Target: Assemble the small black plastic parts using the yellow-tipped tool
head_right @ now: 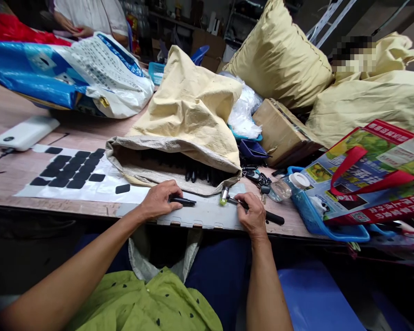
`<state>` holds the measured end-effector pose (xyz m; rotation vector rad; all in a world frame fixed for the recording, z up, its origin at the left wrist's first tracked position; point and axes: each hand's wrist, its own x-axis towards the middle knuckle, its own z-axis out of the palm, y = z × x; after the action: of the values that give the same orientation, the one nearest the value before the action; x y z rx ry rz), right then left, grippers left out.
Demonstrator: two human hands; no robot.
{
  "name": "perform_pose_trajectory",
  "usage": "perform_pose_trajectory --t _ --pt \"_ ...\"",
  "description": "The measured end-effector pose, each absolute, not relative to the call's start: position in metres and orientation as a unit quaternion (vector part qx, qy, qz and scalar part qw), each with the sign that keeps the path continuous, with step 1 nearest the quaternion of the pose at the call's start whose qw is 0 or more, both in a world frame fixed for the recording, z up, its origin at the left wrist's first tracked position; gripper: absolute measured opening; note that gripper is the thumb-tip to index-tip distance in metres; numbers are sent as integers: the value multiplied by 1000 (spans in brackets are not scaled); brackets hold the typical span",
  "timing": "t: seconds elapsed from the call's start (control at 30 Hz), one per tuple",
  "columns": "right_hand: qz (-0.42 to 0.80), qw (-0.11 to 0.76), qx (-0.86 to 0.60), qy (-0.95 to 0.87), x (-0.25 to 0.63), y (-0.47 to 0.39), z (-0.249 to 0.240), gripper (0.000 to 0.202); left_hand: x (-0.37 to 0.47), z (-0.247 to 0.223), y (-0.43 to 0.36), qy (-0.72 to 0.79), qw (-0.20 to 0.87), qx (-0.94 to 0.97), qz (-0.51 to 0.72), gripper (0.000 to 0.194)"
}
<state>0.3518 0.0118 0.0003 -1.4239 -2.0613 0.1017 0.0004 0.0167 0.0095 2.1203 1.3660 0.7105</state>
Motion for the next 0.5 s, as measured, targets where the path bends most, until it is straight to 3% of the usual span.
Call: perform_pose_trajectory --t 0.23,0.37,0.5 --pt "22 288 -548 -785 351 6 3 16 -2 28 -20 376 369 798 292 15" --pt "28 284 -561 -777 351 7 2 17 -1 19 -69 331 452 823 94 17" --pt "32 283 -569 -772 350 7 2 16 -7 -38 -90 479 401 779 -59 20"
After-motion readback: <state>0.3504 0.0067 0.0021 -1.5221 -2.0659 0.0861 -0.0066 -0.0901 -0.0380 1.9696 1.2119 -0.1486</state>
